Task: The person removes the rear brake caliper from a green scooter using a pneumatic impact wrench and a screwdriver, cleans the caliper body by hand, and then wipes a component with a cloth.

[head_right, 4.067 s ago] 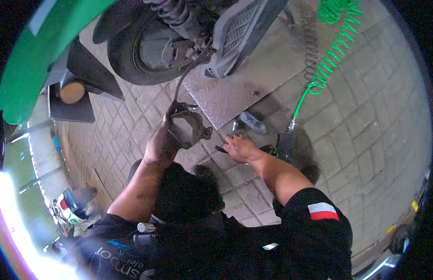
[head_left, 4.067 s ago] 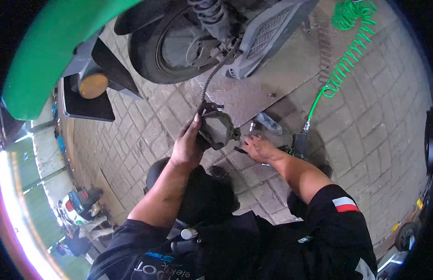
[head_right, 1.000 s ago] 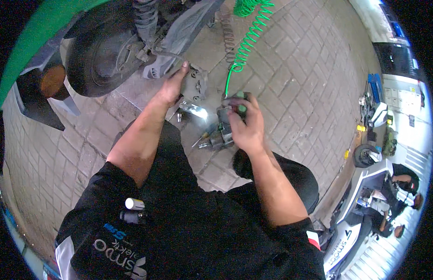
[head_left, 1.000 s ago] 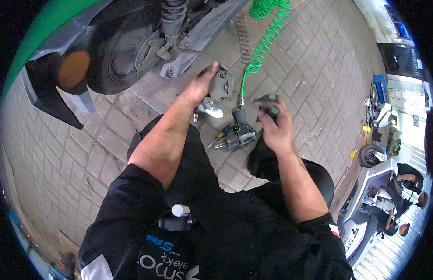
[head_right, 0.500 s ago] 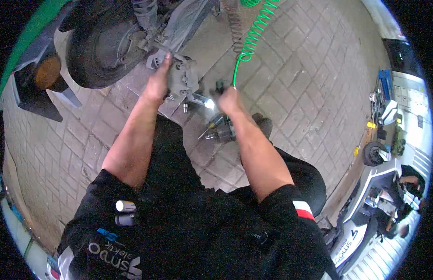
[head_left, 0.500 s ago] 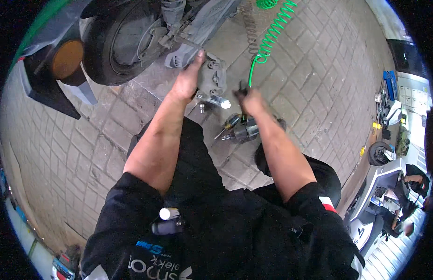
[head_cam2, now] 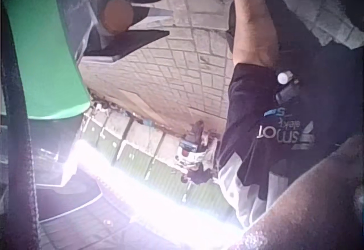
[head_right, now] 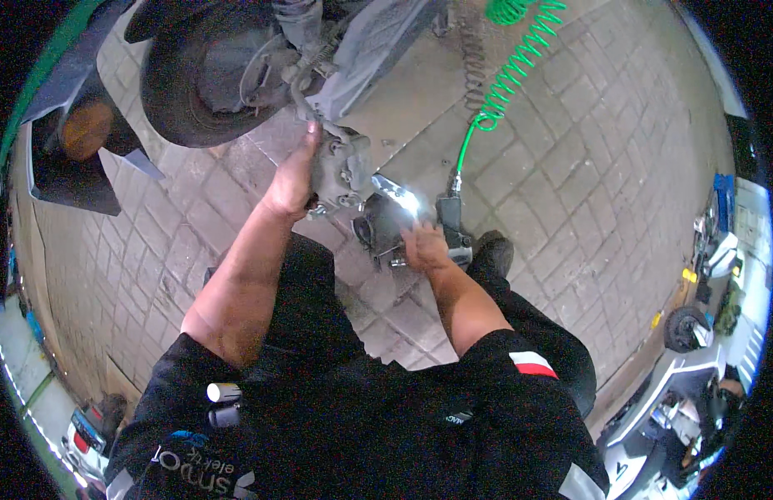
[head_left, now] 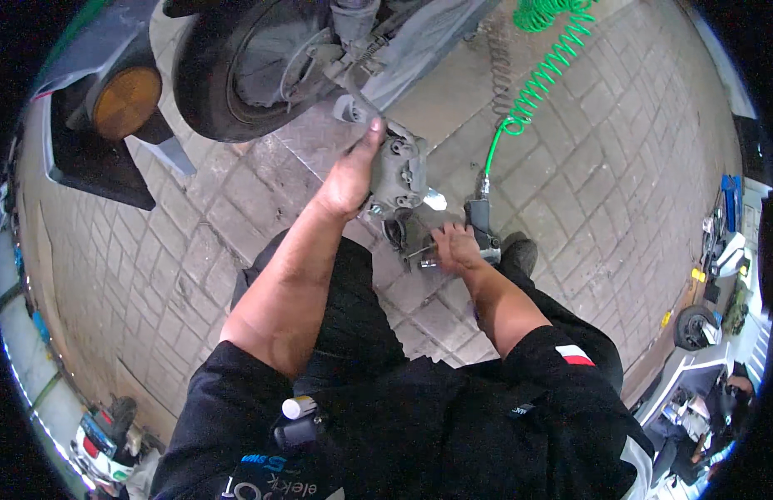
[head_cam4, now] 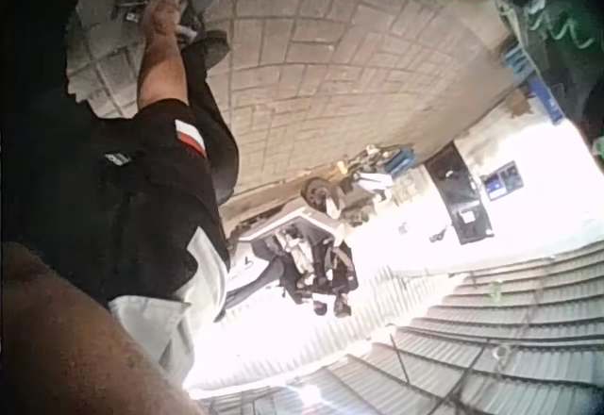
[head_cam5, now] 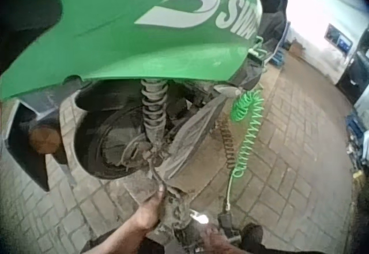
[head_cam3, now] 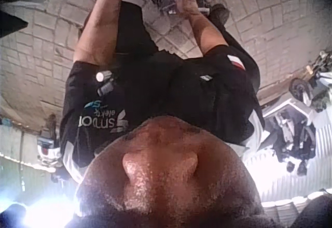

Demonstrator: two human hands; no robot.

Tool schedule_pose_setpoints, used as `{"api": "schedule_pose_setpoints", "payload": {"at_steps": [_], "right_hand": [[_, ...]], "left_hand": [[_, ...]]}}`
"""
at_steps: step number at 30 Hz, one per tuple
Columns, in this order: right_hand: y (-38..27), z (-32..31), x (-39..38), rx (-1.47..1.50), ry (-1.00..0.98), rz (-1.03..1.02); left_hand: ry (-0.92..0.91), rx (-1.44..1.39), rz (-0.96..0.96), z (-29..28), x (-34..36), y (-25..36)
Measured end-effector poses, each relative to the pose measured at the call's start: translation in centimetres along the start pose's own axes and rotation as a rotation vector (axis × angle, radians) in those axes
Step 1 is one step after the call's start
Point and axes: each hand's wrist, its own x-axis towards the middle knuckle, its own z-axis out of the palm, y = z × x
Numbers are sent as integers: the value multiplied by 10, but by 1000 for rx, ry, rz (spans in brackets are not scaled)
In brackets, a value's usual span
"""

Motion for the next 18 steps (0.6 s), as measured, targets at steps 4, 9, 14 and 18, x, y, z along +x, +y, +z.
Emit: {"api": "schedule_pose_setpoints", "payload": {"at_steps": [4,9,14,18], "right_hand": [[-8,-5,13,-118,-140,26],[0,7,24,-84,-46,-53],[31,-43,-8,231,-183,101],[36,-139,-55,285,-164,182]], "left_hand": [[34,130,-50,6,-6,5],[140,487,51,1,6,-7],[195,662,38,24,14,-6],[200,725,93,26,24,-11]]}}
